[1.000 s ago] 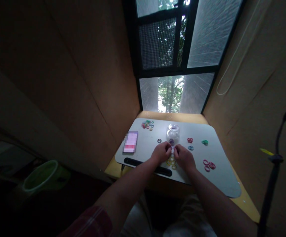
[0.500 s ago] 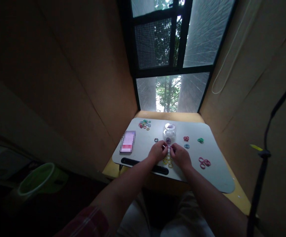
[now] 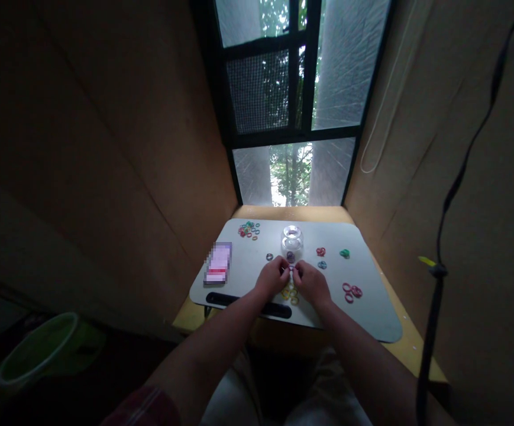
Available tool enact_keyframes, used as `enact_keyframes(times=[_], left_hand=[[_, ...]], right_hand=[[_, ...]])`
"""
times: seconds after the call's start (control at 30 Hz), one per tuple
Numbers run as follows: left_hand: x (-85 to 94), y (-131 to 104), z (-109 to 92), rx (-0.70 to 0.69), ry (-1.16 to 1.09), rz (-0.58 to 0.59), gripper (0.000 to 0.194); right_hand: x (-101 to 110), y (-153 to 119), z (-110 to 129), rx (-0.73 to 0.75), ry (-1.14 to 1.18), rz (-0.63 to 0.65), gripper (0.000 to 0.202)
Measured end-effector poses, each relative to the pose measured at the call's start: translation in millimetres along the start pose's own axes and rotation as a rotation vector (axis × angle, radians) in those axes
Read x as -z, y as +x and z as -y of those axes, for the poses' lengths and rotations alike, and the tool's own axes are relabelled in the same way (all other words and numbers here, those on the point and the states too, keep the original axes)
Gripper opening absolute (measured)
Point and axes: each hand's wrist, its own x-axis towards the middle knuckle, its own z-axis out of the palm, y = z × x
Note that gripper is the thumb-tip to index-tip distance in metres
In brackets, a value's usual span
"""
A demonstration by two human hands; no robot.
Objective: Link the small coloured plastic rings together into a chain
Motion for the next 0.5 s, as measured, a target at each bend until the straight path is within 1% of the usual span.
enact_keyframes(times=[0.5], left_hand=[[5.1,-1.3,-6.7,0.045,-0.002,0.021,0.006]], right_hand=[[0.7,0.2,0.7,-0.005,-0.023,0.007,0.019]])
